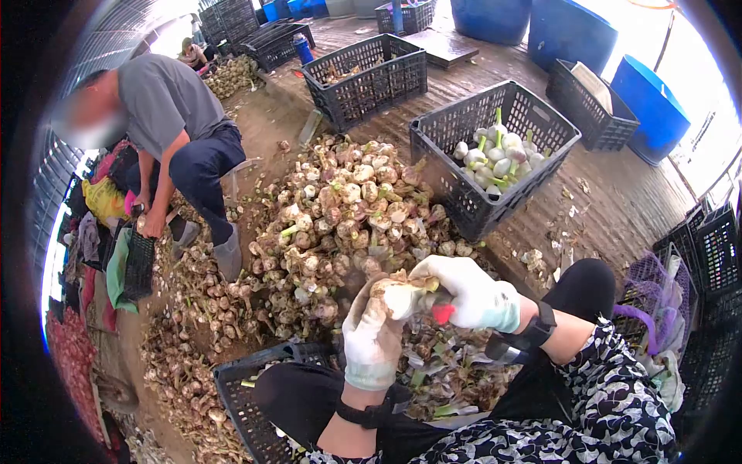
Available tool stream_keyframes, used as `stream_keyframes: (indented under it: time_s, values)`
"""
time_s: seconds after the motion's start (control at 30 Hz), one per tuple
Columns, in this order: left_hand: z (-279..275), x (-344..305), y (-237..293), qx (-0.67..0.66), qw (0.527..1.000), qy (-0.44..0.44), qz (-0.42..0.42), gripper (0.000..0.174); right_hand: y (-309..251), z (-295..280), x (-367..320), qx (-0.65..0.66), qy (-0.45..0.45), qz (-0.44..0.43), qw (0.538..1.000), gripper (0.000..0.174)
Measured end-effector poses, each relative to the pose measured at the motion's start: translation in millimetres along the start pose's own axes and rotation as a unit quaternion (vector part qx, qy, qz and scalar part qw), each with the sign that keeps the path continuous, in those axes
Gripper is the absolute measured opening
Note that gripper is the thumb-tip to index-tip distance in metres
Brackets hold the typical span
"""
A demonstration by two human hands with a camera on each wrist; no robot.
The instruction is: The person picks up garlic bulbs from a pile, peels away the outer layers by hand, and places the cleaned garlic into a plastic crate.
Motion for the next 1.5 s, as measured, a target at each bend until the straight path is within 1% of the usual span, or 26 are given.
stream_keyframes:
  time_s: [0.03, 0.2, 0.23, 0.27, 0.37, 0.5, 0.57, 0.6, 0.67, 0.7, 0.77, 0.8, 0.83, 0.9, 0.97, 1.03, 1.07, 1.1, 1.13, 1.17, 1.23, 1.27, 1.33, 1.37, 1.43, 1.5]
  values:
    - [-1.0, 0.8, -1.2, 0.000, 1.000, 0.001, 0.001, 0.045, -7.8, 0.8, -1.1, -0.192, 0.007, -0.079, 0.978, 0.040]
    - [-2.3, 3.1, -6.1, 0.013, 1.000, 0.007, -0.002, 0.038, -4.8, -0.5, -8.4, -0.251, 0.035, -0.107, 0.961, 0.043]
    - [-1.3, 2.5, -4.8, -0.007, 1.000, 0.012, -0.001, 0.037, 12.1, -5.0, -8.5, -0.007, 0.017, 0.012, 1.000, 0.039]
    - [0.1, 1.9, -3.8, -0.007, 1.000, 0.013, 0.000, 0.037, 28.3, 2.6, -12.3, 0.236, -0.001, 0.131, 0.963, 0.035]
    - [5.1, -1.9, -4.0, 0.006, 1.000, 0.028, 0.011, 0.037, 35.3, 23.9, -20.0, 0.331, -0.001, 0.185, 0.925, 0.028]
    - [18.0, -6.9, -6.7, 0.099, 0.994, 0.001, 0.041, 0.049, 36.9, 16.1, -15.4, 0.241, 0.075, 0.158, 0.955, 0.024]
    - [33.3, -15.2, 21.3, 0.403, 0.893, -0.012, 0.199, 0.056, 25.0, 8.4, -18.7, 0.231, 0.066, 0.175, 0.955, 0.023]
    - [27.4, -10.4, 18.0, 0.326, 0.933, -0.009, 0.153, 0.057, 6.6, -1.0, -15.9, 0.081, 0.060, 0.069, 0.993, 0.024]
    - [25.4, -10.2, 11.9, 0.183, 0.980, -0.020, 0.075, 0.061, -20.1, -0.8, -22.4, -0.183, 0.065, -0.119, 0.974, 0.030]
    - [24.0, -8.5, 9.9, 0.108, 0.993, -0.034, 0.031, 0.062, -15.8, -2.8, -27.0, -0.182, 0.066, -0.117, 0.974, 0.030]
    - [32.2, -10.6, 8.2, 0.059, 0.992, -0.103, -0.050, 0.071, -22.4, -2.1, -35.9, 0.069, -0.011, -0.161, 0.985, 0.038]
    - [33.6, -13.1, 8.1, 0.062, 0.985, -0.134, -0.089, 0.069, -24.1, 1.9, -39.2, 0.267, -0.077, -0.049, 0.959, 0.038]
    - [36.8, -16.9, 5.1, 0.063, 0.976, -0.164, -0.129, 0.068, 21.7, 17.9, -54.0, 0.215, -0.134, 0.145, 0.956, 0.032]
    - [32.5, -13.3, -11.2, -0.016, 0.967, -0.190, -0.168, 0.066, -8.4, 5.9, -45.0, 0.422, -0.036, 0.075, 0.903, 0.025]
    - [20.3, -2.9, -10.6, -0.012, 0.995, -0.060, -0.076, 0.065, 6.7, 3.7, -40.2, 0.444, 0.008, 0.116, 0.889, 0.026]
    - [26.9, -3.1, -6.4, -0.054, 0.997, -0.031, -0.053, 0.061, 17.2, 13.6, -42.8, 0.477, 0.026, 0.105, 0.872, 0.027]
    - [33.6, -5.7, 6.5, 0.140, 0.986, -0.082, 0.032, 0.056, 15.3, 18.5, -45.4, 0.425, -0.052, 0.084, 0.900, 0.029]
    - [42.9, -12.8, 13.0, 0.329, 0.928, -0.131, 0.113, 0.051, -7.6, 19.6, -45.2, 0.358, -0.096, -0.004, 0.929, 0.030]
    - [26.9, -12.7, 0.1, 0.216, 0.970, -0.092, 0.056, 0.041, 5.4, 17.9, -46.4, 0.317, -0.053, -0.026, 0.947, 0.029]
    - [27.5, -13.7, 2.1, 0.217, 0.971, -0.090, 0.054, 0.041, 17.8, 15.4, -48.6, 0.274, -0.012, -0.049, 0.961, 0.027]
    - [28.3, -18.5, -7.3, 0.010, 0.994, -0.090, -0.067, 0.038, 32.3, -40.0, -38.2, 0.355, 0.155, 0.052, 0.921, 0.027]
    - [24.9, -17.1, -3.5, -0.011, 0.995, -0.087, -0.051, 0.037, 44.0, -58.4, -34.3, 0.354, 0.156, 0.052, 0.921, 0.027]
    - [26.4, -15.5, 1.8, -0.010, 0.992, -0.102, -0.067, 0.041, 109.4, -81.4, -42.9, 0.137, 0.117, 0.228, 0.957, 0.031]
    - [24.9, -13.5, -0.8, -0.014, 0.991, -0.109, -0.082, 0.043, 97.2, -46.2, -44.7, 0.042, -0.052, 0.071, 0.995, 0.039]
    - [22.7, -10.9, -0.9, 0.033, 0.993, -0.090, -0.073, 0.048, 99.6, 12.7, -72.7, -0.232, -0.191, 0.027, 0.954, 0.035]
    - [17.0, -7.2, -3.1, 0.087, 0.991, -0.071, -0.074, 0.053, 80.5, -6.0, -58.8, -0.284, -0.062, 0.043, 0.956, 0.037]
Point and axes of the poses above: each hand's wrist, its own x-axis towards the middle knuckle, its own z-axis out of the palm, y = z × x, the point moved 9 cm from there along x, towards the middle knuckle, and after that the axes turned 6 degrees about -x, right-handed, at the moved point
